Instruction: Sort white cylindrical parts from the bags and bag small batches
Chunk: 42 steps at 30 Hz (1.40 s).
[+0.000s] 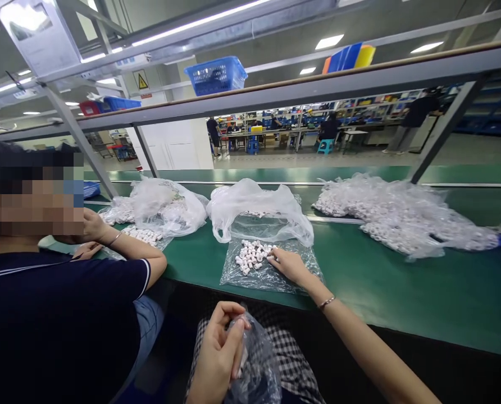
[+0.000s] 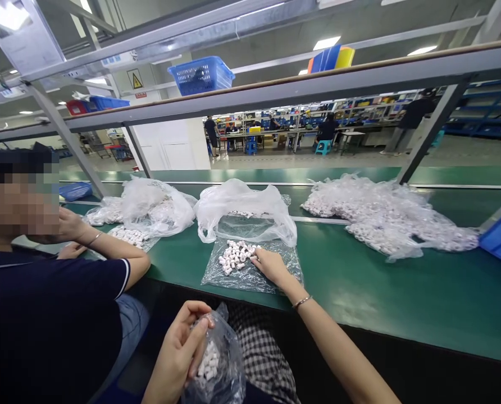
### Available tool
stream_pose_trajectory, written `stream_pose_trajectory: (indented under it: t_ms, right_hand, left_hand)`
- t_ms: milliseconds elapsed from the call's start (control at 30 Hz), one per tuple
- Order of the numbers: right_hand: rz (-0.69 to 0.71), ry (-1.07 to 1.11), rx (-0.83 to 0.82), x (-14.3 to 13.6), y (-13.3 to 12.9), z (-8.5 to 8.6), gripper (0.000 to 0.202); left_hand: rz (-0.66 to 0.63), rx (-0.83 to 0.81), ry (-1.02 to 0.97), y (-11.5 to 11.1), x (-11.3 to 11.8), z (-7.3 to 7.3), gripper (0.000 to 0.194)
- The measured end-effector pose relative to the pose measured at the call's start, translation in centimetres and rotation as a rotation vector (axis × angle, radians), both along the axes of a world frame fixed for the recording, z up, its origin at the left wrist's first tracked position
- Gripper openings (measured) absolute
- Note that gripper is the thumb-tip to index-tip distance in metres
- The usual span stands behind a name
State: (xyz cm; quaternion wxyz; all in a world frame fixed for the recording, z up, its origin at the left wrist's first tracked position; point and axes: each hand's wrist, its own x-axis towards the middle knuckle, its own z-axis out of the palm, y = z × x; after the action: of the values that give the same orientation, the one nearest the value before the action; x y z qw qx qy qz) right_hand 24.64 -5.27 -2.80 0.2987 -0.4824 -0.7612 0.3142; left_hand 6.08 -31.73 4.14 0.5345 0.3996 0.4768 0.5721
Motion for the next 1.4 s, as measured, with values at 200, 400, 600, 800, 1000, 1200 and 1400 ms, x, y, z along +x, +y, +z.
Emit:
stream_pose_trajectory:
  t_ms: [200, 400, 600, 800, 1000, 1200, 1400]
  right_hand:
    - [-0.040, 0.067, -0.082, 2.4, 0.0, 0.5, 0.069]
    - [-0.138, -0.029, -0.062, 2.4, 1.6, 0.5, 0.063]
    - [-0.111, -0.271, 0.016, -0.2, 1.4, -1.1, 0.037]
    - [-0.112, -0.385, 0.011, 1.7, 2.8, 0.9, 0.032]
    - [-0.090, -0.485, 0.045, 1.0, 4.0, 0.8, 0.040]
    - [-0.101, -0.508, 0.025, 0.3, 0.5, 4.1, 0.044]
    - [0.669, -0.331, 0.094, -2.2, -10.9, 10.1, 0.031]
  left_hand:
    - [0.059, -0.033, -0.032, 0.2, 0.2, 0.0, 0.036]
    - [-0.011, -0.062, -0.066, 1.9, 0.3, -0.9, 0.043]
    - [-0.008, -0.105, -0.048, 3.4, -0.8, -1.9, 0.046]
    - [0.005, -0.108, -0.019, 4.6, -2.1, -2.7, 0.047]
    - [0.033, -0.118, -0.032, 5.4, -2.1, -3.1, 0.044]
    - [0.111, -0.105, -0.058, 6.1, -2.0, -1.9, 0.038]
    - [0.114, -0.110, -0.008, 7.1, -1.8, -1.4, 0.040]
